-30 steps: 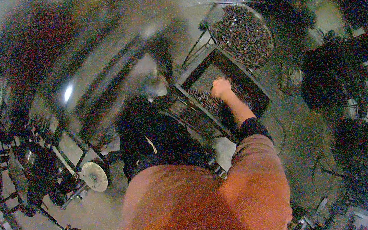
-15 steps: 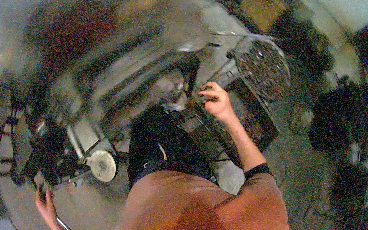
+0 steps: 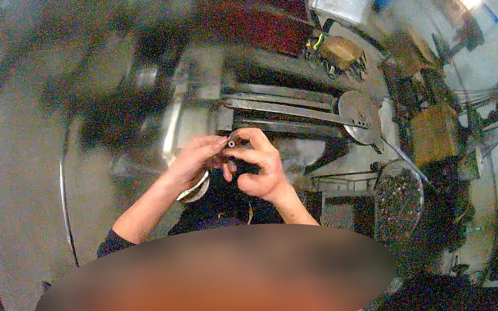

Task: The person operates a metal lathe, repeatedly loading small cylindrical metal pieces, adjusting controls, and removing finished parts. They place the processed pieces into a nearby bin and continue the cycle with new pieces.

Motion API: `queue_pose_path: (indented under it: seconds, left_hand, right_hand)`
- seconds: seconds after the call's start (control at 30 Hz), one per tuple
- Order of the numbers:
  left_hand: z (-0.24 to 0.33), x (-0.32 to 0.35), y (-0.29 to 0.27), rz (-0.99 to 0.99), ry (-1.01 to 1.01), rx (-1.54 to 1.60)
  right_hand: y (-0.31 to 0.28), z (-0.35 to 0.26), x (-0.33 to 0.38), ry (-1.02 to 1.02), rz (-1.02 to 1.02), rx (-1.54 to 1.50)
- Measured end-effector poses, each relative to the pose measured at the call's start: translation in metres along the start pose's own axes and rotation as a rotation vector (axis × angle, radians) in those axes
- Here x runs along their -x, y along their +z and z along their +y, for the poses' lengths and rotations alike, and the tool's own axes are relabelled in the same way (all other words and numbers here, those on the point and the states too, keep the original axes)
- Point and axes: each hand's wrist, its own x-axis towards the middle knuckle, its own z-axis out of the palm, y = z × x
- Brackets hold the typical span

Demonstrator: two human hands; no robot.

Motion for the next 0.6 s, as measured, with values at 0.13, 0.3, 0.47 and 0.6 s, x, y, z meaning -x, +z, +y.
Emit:
queue_pose_path:
  seconds: [0.13,0.3,0.47,0.6]
  left_hand:
    - [-0.001,0.006,-0.01,0.087,0.085,-0.163]
    - [0.009,0.012,-0.015,0.266,0.278,-0.808]
    - [0.025,0.022,-0.027,0.308,0.315,-1.034]
    - [0.037,0.03,-0.037,0.368,0.323,-1.018]
  right_hand:
    - [0.01,-0.005,-0.003,0.019,0.005,0.089]
    - [0.016,-0.005,-0.014,-0.083,-0.052,0.282]
    - [0.021,-0.003,-0.035,-0.168,-0.181,0.258]
    - [0.029,-0.003,-0.054,-0.188,-0.279,0.232]
